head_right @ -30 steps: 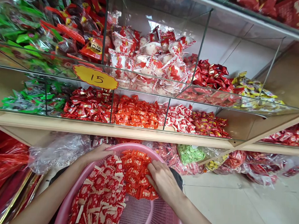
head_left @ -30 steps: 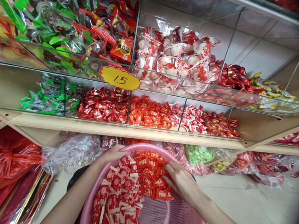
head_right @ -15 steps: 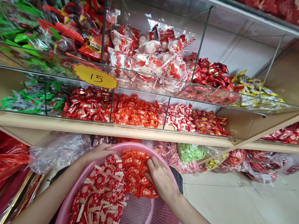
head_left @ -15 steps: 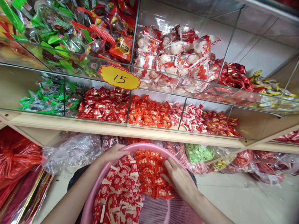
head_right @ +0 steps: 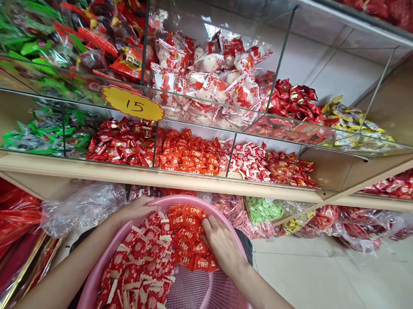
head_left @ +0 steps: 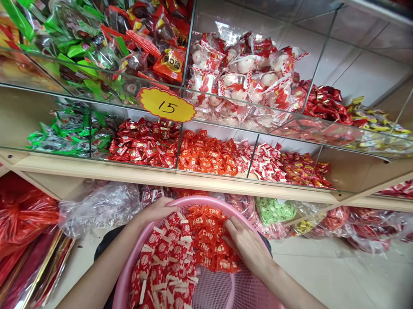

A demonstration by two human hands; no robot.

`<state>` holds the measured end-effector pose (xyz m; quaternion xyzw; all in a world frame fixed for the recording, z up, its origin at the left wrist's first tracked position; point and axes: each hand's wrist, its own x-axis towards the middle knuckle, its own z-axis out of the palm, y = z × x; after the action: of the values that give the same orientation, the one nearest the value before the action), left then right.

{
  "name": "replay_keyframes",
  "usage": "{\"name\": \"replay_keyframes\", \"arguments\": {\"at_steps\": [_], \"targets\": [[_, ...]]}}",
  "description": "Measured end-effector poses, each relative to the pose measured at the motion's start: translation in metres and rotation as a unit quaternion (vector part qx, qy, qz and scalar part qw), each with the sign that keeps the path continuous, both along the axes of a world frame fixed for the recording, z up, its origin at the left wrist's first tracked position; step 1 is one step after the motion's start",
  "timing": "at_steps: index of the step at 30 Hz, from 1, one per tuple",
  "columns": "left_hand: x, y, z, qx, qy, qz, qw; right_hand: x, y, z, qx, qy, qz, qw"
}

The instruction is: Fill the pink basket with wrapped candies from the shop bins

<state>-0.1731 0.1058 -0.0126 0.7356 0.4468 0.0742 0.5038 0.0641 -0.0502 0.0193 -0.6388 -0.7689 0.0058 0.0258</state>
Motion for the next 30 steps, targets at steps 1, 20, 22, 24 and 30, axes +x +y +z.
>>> {"name": "replay_keyframes", "arguments": {"at_steps": [1, 20, 22, 24, 30], "targets": [[0.0, 0.0, 0.001, -0.002, -0.001, 0.001, 1.0, 0.0, -0.001, 0.001, 0.005, -0.007, 0.0, 1.0], [0.0, 0.002, -0.006, 0.028, -0.025, -0.009, 0.999, -0.081, 0.02, -0.004, -0.114, -0.13, 0.097, 0.98], [-0.001, 0.002, -0.007, 0.027, -0.026, -0.007, 0.999, -0.082, 0.023, -0.008, -0.113, -0.131, 0.102, 0.98], [-0.001, 0.003, -0.009, 0.027, -0.031, -0.008, 0.999, -0.082, 0.024, -0.013, -0.095, -0.125, 0.106, 0.982], [0.0, 0.002, -0.009, 0.043, -0.029, -0.011, 0.999, -0.082, 0.025, -0.029, -0.054, -0.107, 0.122, 0.985]]}}
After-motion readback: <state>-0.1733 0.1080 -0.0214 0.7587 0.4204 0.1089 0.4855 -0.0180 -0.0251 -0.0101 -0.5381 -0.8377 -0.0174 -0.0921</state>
